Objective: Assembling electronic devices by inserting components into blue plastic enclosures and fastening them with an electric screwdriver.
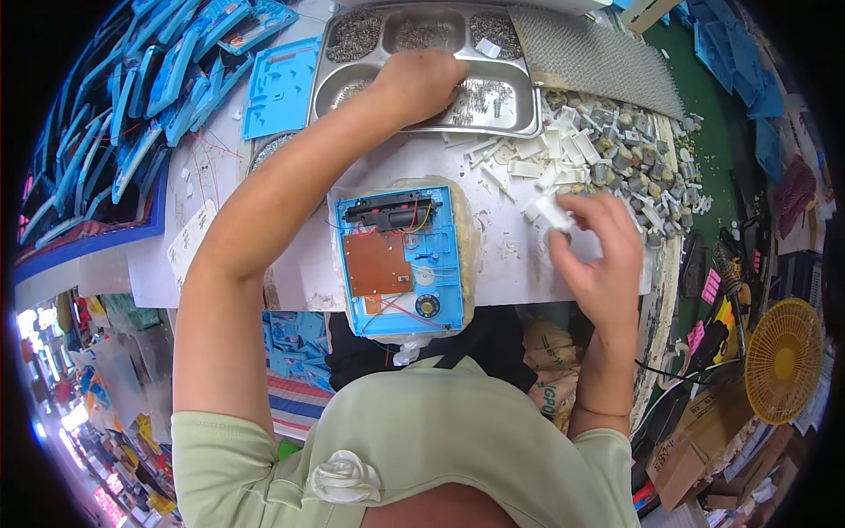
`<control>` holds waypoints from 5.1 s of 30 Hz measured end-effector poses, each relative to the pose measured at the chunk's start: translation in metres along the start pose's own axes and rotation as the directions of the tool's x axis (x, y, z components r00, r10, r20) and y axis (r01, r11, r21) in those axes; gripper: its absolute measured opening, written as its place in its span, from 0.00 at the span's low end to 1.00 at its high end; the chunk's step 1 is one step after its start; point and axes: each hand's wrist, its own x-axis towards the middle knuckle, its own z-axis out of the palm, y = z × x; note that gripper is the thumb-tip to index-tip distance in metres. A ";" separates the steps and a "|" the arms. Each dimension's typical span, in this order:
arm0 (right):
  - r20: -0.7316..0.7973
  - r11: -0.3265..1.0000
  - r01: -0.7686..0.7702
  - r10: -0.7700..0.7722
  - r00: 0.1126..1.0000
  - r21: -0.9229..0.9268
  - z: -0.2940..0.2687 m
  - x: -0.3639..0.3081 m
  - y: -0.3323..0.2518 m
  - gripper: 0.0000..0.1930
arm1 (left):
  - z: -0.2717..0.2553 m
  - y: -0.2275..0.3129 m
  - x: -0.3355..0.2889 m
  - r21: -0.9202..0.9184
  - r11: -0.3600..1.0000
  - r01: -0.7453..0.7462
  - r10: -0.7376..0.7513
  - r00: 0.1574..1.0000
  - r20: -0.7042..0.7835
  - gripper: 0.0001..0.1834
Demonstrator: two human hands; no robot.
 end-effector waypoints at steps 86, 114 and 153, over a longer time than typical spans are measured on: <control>0.287 0.865 -0.214 0.085 0.954 0.455 0.106 0.150 0.004 0.27 | -0.048 -0.005 -0.062 -0.943 0.213 0.256 -0.204 0.955 0.213 0.13; 0.467 0.804 -0.384 0.152 0.871 0.454 0.097 0.156 -0.011 0.20 | -0.045 -0.025 -0.063 -0.932 -0.326 0.158 -0.299 0.918 0.260 0.15; 0.128 0.777 0.096 -0.222 0.967 0.622 0.100 0.154 0.007 0.04 | -0.041 -0.030 -0.068 -0.730 -0.626 0.275 -0.186 0.856 0.482 0.08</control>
